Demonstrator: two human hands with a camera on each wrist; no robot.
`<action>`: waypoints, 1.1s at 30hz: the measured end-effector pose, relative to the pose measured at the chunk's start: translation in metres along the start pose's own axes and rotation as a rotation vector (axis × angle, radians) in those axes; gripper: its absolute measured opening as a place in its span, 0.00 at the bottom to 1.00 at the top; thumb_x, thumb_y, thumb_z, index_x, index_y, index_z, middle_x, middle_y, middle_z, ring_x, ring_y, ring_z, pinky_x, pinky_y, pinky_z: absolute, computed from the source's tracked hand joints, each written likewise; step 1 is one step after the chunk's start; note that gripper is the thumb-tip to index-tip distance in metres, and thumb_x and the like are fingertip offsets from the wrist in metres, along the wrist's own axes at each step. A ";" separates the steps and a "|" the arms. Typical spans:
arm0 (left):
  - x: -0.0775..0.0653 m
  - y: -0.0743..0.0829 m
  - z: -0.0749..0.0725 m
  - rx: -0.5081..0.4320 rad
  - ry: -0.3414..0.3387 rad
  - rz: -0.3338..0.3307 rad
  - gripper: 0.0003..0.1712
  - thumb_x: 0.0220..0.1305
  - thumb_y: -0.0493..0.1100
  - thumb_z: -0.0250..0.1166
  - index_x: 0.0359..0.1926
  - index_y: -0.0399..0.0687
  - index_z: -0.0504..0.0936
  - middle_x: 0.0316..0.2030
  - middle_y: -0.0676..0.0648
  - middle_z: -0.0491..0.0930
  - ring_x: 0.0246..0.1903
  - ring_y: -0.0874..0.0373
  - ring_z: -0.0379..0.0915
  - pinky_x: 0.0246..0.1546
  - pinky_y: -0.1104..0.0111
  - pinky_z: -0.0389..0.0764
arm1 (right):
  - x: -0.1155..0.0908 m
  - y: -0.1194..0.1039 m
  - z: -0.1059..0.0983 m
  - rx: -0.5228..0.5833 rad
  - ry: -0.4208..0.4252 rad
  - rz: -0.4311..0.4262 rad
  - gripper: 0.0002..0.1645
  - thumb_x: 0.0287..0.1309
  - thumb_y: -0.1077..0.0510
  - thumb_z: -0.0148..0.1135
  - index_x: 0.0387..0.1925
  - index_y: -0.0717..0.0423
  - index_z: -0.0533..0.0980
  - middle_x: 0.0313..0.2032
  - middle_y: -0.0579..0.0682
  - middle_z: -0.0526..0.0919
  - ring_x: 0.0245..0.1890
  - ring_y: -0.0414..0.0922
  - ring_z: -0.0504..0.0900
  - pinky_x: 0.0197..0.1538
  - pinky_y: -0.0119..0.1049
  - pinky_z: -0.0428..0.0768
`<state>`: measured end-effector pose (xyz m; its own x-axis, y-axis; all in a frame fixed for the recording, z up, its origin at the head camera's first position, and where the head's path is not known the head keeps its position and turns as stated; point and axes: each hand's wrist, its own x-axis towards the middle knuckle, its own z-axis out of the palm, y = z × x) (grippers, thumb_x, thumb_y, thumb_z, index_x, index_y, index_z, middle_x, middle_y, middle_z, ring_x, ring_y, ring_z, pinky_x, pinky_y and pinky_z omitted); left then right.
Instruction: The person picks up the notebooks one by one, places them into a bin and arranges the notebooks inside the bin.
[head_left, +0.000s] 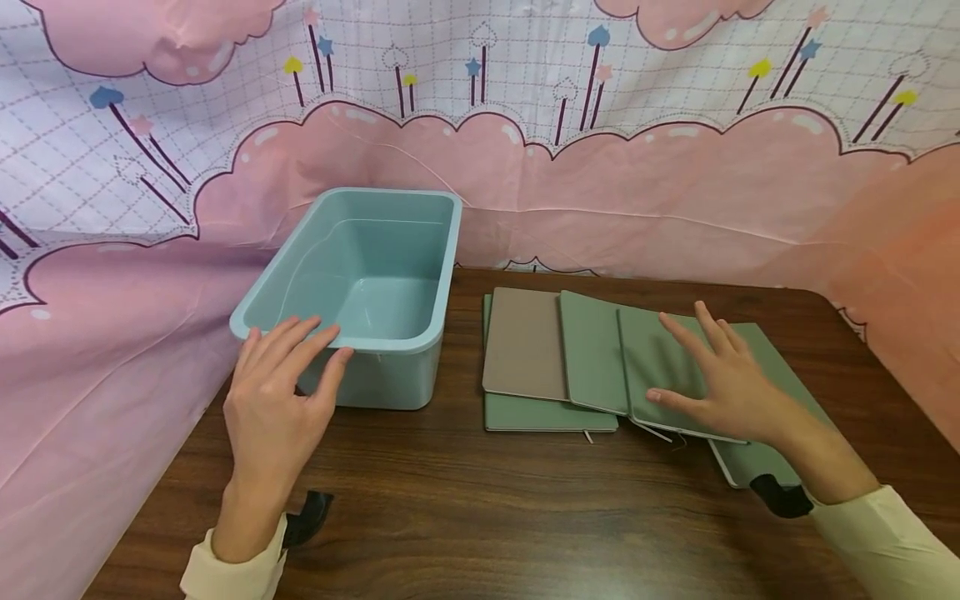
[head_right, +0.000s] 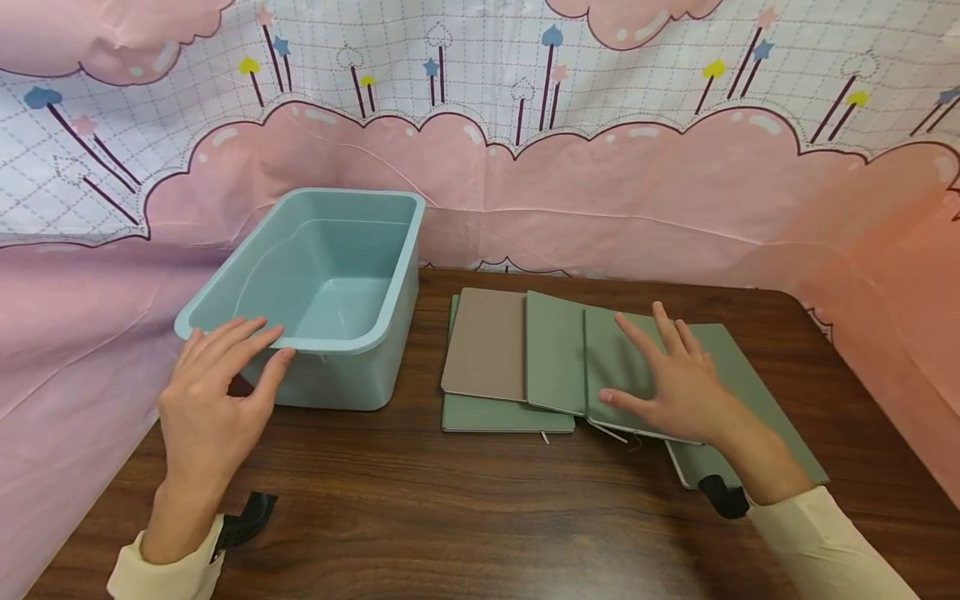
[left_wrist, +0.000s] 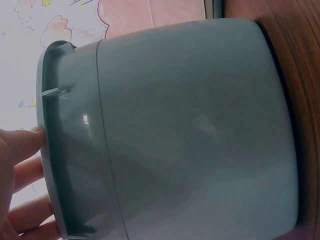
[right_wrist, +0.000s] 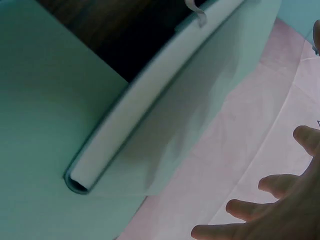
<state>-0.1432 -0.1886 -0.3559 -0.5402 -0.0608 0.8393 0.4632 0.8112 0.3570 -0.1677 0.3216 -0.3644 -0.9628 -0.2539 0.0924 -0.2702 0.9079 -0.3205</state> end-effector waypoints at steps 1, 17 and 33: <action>0.000 0.000 0.000 0.001 0.001 0.001 0.16 0.63 0.45 0.77 0.51 0.46 0.93 0.52 0.40 0.91 0.59 0.39 0.83 0.73 0.37 0.68 | 0.000 0.000 0.001 -0.008 -0.010 0.003 0.66 0.62 0.33 0.73 0.87 0.33 0.42 0.85 0.66 0.28 0.79 0.84 0.39 0.66 0.89 0.47; 0.000 0.002 0.002 -0.006 0.012 -0.015 0.16 0.63 0.44 0.76 0.50 0.45 0.93 0.51 0.39 0.91 0.59 0.37 0.83 0.73 0.37 0.68 | 0.007 0.004 0.028 -0.106 -0.142 -0.009 0.63 0.63 0.26 0.67 0.87 0.37 0.45 0.84 0.72 0.39 0.77 0.86 0.48 0.60 0.92 0.53; 0.006 -0.008 0.005 -0.018 0.008 -0.013 0.15 0.64 0.45 0.76 0.50 0.45 0.93 0.51 0.39 0.91 0.59 0.37 0.83 0.74 0.37 0.67 | 0.010 -0.005 0.042 -0.081 -0.204 0.032 0.64 0.61 0.22 0.65 0.86 0.35 0.46 0.83 0.72 0.43 0.78 0.85 0.44 0.61 0.94 0.46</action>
<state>-0.1539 -0.1923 -0.3562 -0.5409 -0.0762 0.8377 0.4686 0.7997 0.3753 -0.1763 0.3006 -0.4019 -0.9537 -0.2793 -0.1117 -0.2464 0.9383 -0.2425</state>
